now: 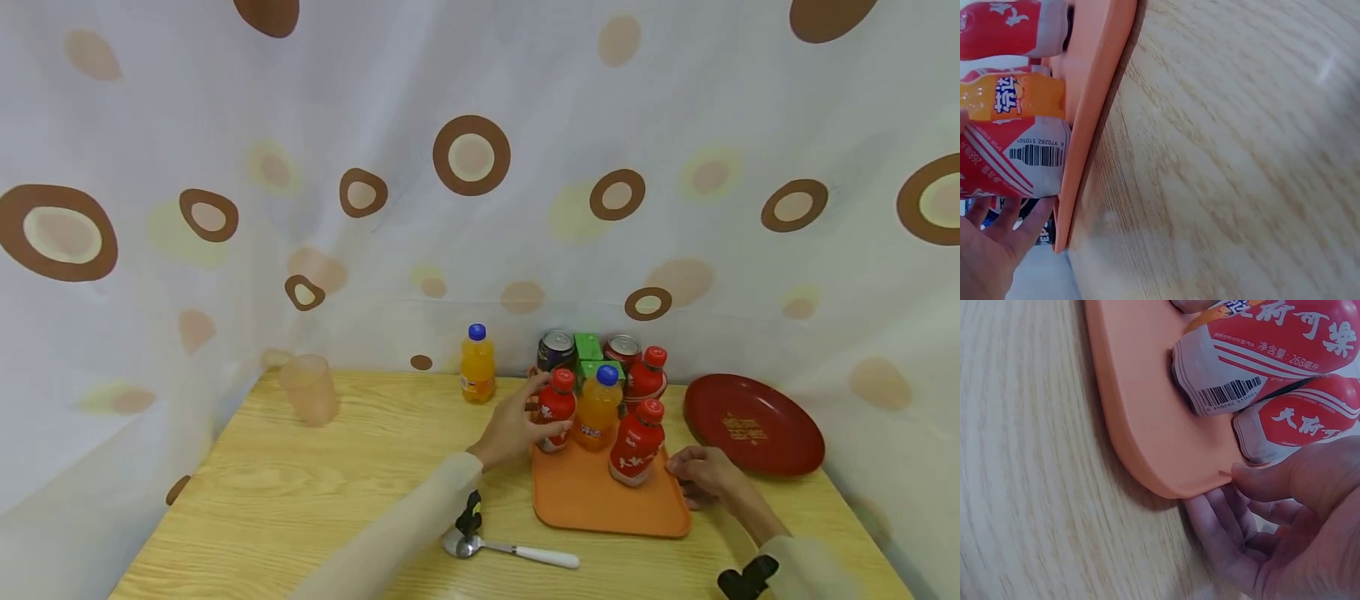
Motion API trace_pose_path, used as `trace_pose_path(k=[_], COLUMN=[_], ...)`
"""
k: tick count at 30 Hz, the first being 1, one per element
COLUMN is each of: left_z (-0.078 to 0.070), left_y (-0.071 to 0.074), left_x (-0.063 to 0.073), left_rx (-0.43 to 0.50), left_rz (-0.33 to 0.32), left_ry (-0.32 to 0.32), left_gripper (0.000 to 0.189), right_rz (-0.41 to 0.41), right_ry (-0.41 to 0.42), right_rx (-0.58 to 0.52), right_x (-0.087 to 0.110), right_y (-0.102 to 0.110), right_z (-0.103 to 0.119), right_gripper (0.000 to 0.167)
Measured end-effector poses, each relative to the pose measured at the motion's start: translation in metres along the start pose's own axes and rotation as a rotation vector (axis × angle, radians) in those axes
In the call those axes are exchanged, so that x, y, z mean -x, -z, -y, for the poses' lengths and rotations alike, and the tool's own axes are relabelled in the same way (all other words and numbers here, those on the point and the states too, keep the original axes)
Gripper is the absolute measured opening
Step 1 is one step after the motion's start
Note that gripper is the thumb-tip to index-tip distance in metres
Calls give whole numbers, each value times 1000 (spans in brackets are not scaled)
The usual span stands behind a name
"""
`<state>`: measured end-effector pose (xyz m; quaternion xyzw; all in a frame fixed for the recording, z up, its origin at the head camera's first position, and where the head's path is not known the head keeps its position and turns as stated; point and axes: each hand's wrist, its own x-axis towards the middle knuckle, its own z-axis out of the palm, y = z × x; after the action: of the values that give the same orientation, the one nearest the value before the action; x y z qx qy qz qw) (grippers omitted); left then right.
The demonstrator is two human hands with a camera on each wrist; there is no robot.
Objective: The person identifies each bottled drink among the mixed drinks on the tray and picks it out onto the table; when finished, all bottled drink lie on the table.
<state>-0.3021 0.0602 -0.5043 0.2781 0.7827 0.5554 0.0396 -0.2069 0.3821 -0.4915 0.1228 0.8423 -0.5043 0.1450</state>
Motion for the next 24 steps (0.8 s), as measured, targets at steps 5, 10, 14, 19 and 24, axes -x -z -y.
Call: trace_pose_path(k=[5,10,14,19,24], left_z=[2,3,-2,-4,-12], left_y=[4,4,8,13,23], left_x=[5,17,27,33,37], left_rx=[-2,58,146,176,207], left_rz=[16,56,60,-11,-71], left_ry=[-25,-60,-54,-18,35], left_gripper=[79,79,80,74,73], right_rz=[-26,-41,-36,-35,-30], right_ry=[-14,-22,-15,-11,-8], right_rx=[1,12,12,19,22], right_x=[0,-1,0,-2,-2], right_y=[-5,-4,-2,-1,-2], right_z=[0,-1,0,-1,-1], right_gripper=[18,17,18,19,18])
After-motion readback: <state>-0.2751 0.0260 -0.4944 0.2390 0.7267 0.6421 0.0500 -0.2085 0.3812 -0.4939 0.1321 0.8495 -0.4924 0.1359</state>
